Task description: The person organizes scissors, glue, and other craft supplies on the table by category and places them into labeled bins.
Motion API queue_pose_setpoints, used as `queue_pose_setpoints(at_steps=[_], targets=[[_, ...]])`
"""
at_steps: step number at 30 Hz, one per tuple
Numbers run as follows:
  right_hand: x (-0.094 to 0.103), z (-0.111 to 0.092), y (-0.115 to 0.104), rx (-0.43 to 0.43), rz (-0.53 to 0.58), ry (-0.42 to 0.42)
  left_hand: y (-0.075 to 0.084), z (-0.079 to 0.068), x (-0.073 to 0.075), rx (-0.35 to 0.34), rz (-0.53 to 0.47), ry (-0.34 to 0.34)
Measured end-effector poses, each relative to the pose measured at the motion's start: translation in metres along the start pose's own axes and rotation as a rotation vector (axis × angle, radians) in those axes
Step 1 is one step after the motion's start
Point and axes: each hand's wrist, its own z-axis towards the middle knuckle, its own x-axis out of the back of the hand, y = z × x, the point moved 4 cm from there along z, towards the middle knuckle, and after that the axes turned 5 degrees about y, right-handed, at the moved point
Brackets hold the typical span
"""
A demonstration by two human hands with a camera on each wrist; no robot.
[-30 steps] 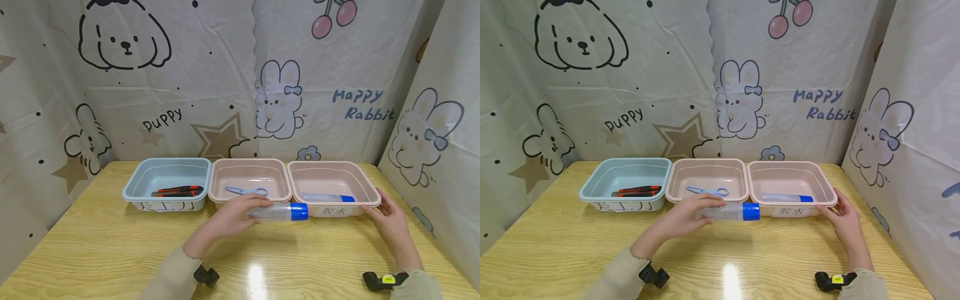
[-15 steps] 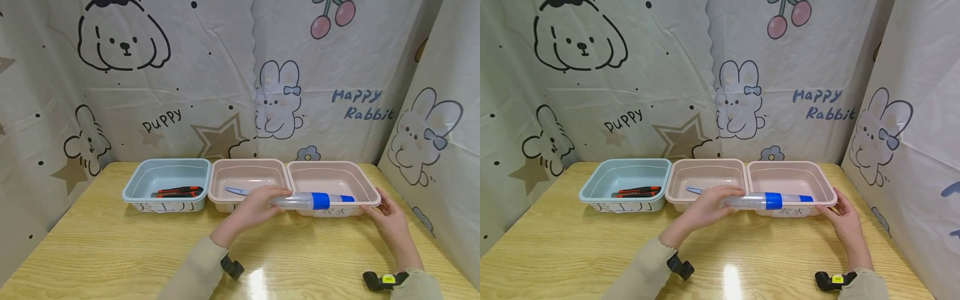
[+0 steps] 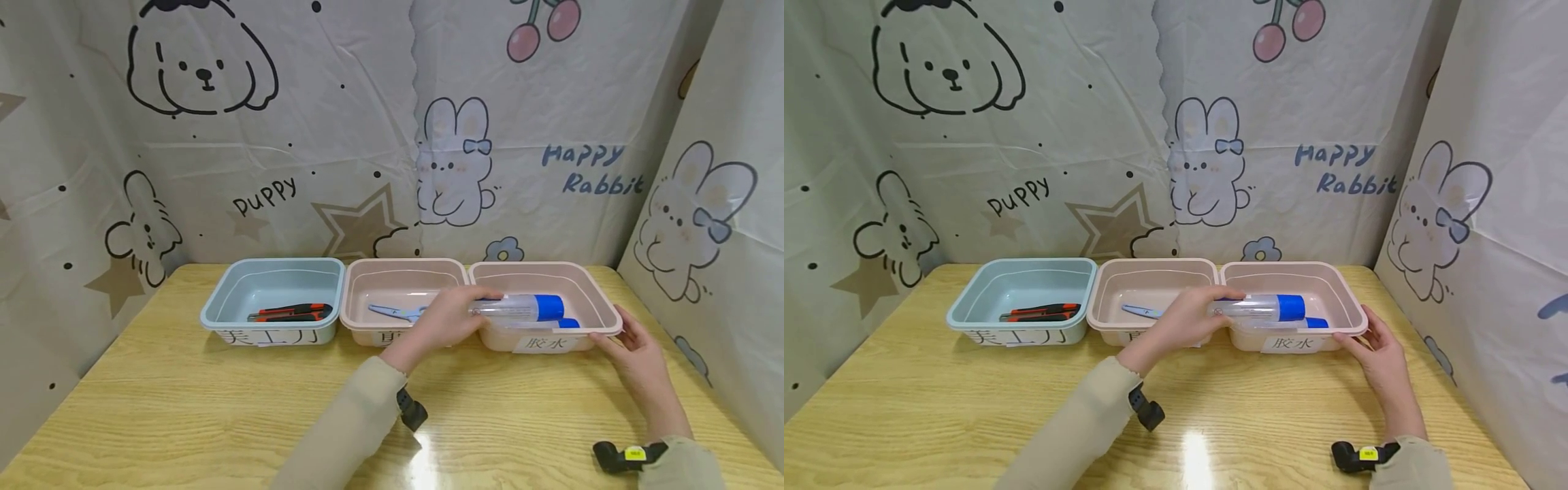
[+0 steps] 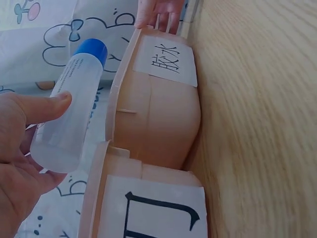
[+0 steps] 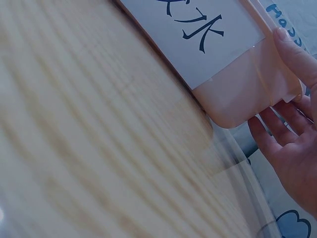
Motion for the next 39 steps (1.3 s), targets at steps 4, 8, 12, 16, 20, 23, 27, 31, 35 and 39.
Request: queue_pose_setpoints(at_steps=[4,8,12,16,20,23,27,31,35,39], targets=[[-0.001,0.001,0.0,-0.002,0.026,-0.001,-0.001,0.011,-0.004,0.027,-0.046,-0.012],[-0.001,0.0,0.001,-0.007,0.015,0.003,0.001,0.022,-0.009,0.029,-0.047,-0.006],[-0.002,0.001,0.002,0.0,-0.001,0.007,0.001,0.032,-0.019,0.034,-0.02,-0.018],[-0.002,0.001,0.001,0.004,0.012,0.01,-0.002,0.041,-0.029,0.066,-0.013,-0.042],[-0.001,0.001,0.0,-0.003,0.019,0.004,-0.006,0.048,-0.035,0.121,-0.021,-0.044],[-0.001,0.001,0.001,-0.01,0.019,0.002,-0.008,0.052,-0.04,0.137,-0.022,-0.045],[-0.001,0.001,0.002,-0.006,0.094,0.0,-0.011,0.055,-0.045,0.154,0.01,-0.045],[-0.001,0.001,0.002,0.006,0.154,-0.003,-0.014,0.058,-0.05,0.185,0.03,-0.061],[-0.001,0.001,0.002,0.008,0.157,-0.003,-0.017,0.061,-0.054,0.216,0.056,-0.074],[0.0,0.002,0.004,-0.003,0.167,-0.003,-0.018,0.063,-0.055,0.231,0.079,-0.086]])
